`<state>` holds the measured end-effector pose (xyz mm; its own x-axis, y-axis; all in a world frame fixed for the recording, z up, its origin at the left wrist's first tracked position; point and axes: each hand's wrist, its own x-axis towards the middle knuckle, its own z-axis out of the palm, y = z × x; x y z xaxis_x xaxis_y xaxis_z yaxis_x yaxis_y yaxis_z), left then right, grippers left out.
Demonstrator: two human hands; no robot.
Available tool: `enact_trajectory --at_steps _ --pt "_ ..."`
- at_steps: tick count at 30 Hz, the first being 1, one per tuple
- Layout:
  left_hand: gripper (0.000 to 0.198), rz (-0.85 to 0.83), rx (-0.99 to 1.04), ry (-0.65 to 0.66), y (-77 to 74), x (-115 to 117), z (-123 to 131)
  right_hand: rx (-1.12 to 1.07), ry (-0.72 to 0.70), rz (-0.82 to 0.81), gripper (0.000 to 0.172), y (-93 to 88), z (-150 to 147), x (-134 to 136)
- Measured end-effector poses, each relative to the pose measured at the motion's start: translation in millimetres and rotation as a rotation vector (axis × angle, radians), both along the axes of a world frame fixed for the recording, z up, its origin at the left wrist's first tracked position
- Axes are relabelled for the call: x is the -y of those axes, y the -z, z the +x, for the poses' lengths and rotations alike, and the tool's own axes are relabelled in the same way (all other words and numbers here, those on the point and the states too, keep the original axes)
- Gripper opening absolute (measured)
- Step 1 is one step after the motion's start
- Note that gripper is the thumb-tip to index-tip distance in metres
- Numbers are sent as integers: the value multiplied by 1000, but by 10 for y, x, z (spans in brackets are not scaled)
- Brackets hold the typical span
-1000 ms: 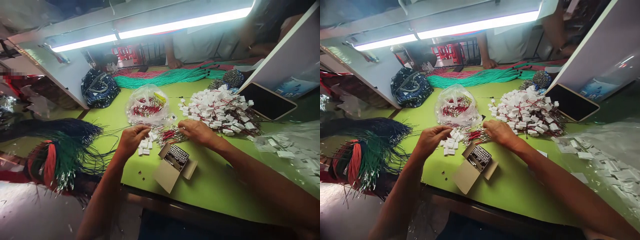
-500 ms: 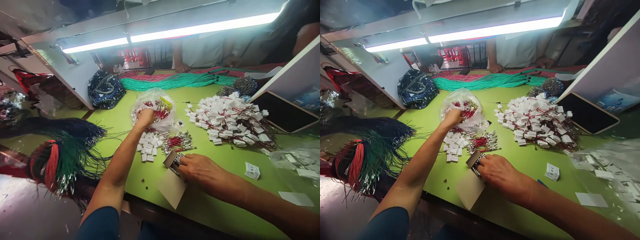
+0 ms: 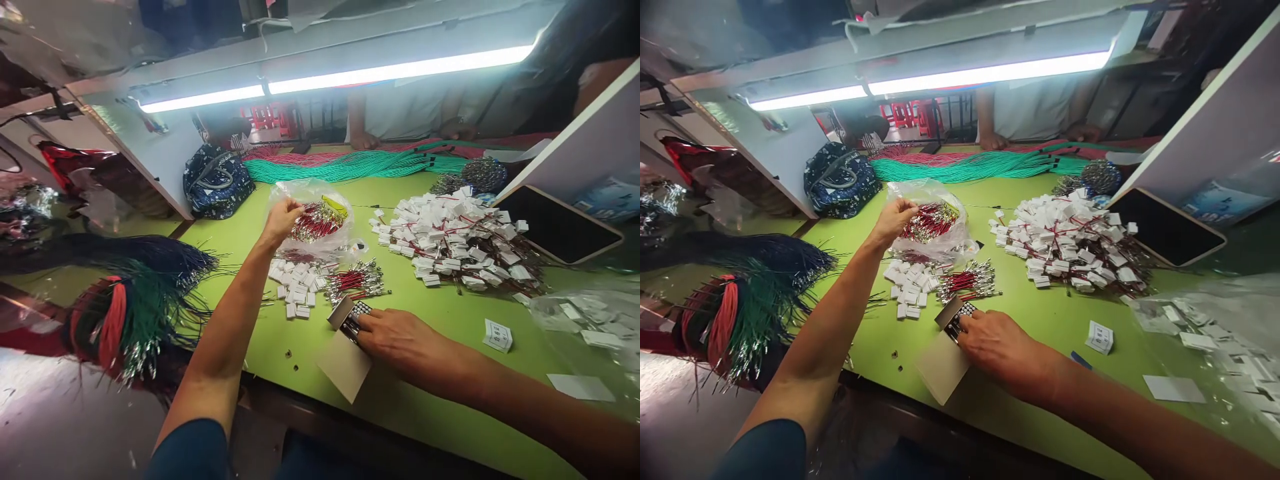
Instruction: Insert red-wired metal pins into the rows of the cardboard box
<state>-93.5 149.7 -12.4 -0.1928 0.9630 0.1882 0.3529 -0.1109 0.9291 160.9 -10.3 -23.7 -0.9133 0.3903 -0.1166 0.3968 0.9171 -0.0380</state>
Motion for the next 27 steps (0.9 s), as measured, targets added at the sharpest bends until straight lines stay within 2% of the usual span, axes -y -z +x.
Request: enact_trajectory --at_steps 2,6,12,16,18,22,27 --pt "7 59 126 -16 -60 64 31 15 4 -10 14 36 0 4" --pt "10 63 388 -67 -200 228 97 -21 39 -17 11 61 7 17" --pt "14 27 738 -54 -321 537 150 -9 81 -32 16 -86 47 81" --pt "3 -52 912 -59 -286 810 217 49 41 -96 16 -204 88 114" --pt "9 -82 971 -91 -242 951 262 51 23 -104 15 -218 107 115" --pt "14 -123 1040 -143 -150 1196 356 9 24 -79 22 -160 125 105" --pt "17 -167 1100 -164 -74 1408 448 -57 65 -109 21 -72 146 114"
